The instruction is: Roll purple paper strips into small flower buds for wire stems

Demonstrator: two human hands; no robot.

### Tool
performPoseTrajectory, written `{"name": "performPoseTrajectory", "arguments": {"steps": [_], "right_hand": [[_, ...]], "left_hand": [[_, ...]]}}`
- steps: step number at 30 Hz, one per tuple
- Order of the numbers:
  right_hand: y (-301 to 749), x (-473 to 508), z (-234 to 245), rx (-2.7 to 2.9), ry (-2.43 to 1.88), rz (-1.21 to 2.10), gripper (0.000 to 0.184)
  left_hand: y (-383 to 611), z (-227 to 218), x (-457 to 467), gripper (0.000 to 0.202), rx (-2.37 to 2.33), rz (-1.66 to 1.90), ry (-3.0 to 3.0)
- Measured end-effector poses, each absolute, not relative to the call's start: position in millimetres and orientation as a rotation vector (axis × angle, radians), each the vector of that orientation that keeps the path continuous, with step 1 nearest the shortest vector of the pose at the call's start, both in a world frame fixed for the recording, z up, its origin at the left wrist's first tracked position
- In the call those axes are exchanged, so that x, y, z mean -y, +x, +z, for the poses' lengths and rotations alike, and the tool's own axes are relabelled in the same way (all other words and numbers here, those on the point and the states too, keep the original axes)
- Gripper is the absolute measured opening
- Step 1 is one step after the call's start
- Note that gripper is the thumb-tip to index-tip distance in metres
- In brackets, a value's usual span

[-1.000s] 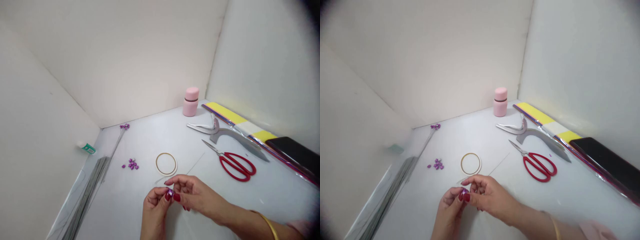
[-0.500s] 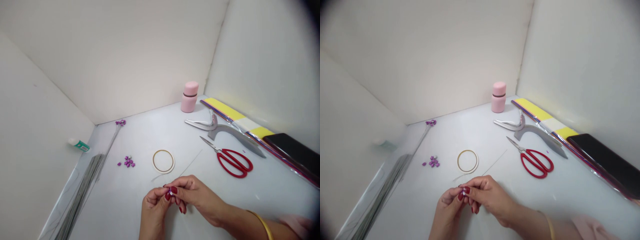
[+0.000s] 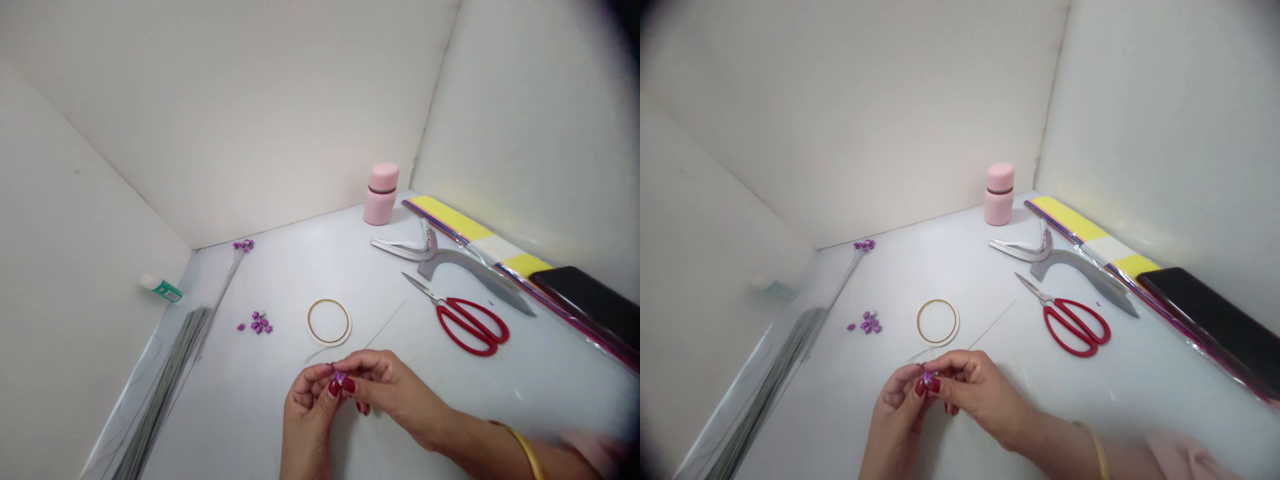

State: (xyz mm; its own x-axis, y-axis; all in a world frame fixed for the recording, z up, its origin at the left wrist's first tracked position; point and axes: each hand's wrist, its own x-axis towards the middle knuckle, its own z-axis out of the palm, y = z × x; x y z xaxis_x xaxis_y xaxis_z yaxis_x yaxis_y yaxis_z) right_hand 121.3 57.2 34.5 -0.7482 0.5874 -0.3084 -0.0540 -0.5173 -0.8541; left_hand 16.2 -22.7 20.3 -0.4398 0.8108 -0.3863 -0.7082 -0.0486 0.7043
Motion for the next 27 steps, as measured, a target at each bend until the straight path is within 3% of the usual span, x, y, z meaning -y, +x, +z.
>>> {"name": "performPoseTrajectory", "arguments": {"steps": [11,27], "right_hand": [[122.1,-60.6,31.3,1.195,-0.810,2.318,0.024],[124.3,-62.7,36.4,1.224,-0.838,2.305,0.022]], "left_hand": [[18.8,25.6,27.3,0.016,-1.467,1.674,0.438],[16.8,25.3,26.3,0.013,-1.455,1.690,0.372]]}}
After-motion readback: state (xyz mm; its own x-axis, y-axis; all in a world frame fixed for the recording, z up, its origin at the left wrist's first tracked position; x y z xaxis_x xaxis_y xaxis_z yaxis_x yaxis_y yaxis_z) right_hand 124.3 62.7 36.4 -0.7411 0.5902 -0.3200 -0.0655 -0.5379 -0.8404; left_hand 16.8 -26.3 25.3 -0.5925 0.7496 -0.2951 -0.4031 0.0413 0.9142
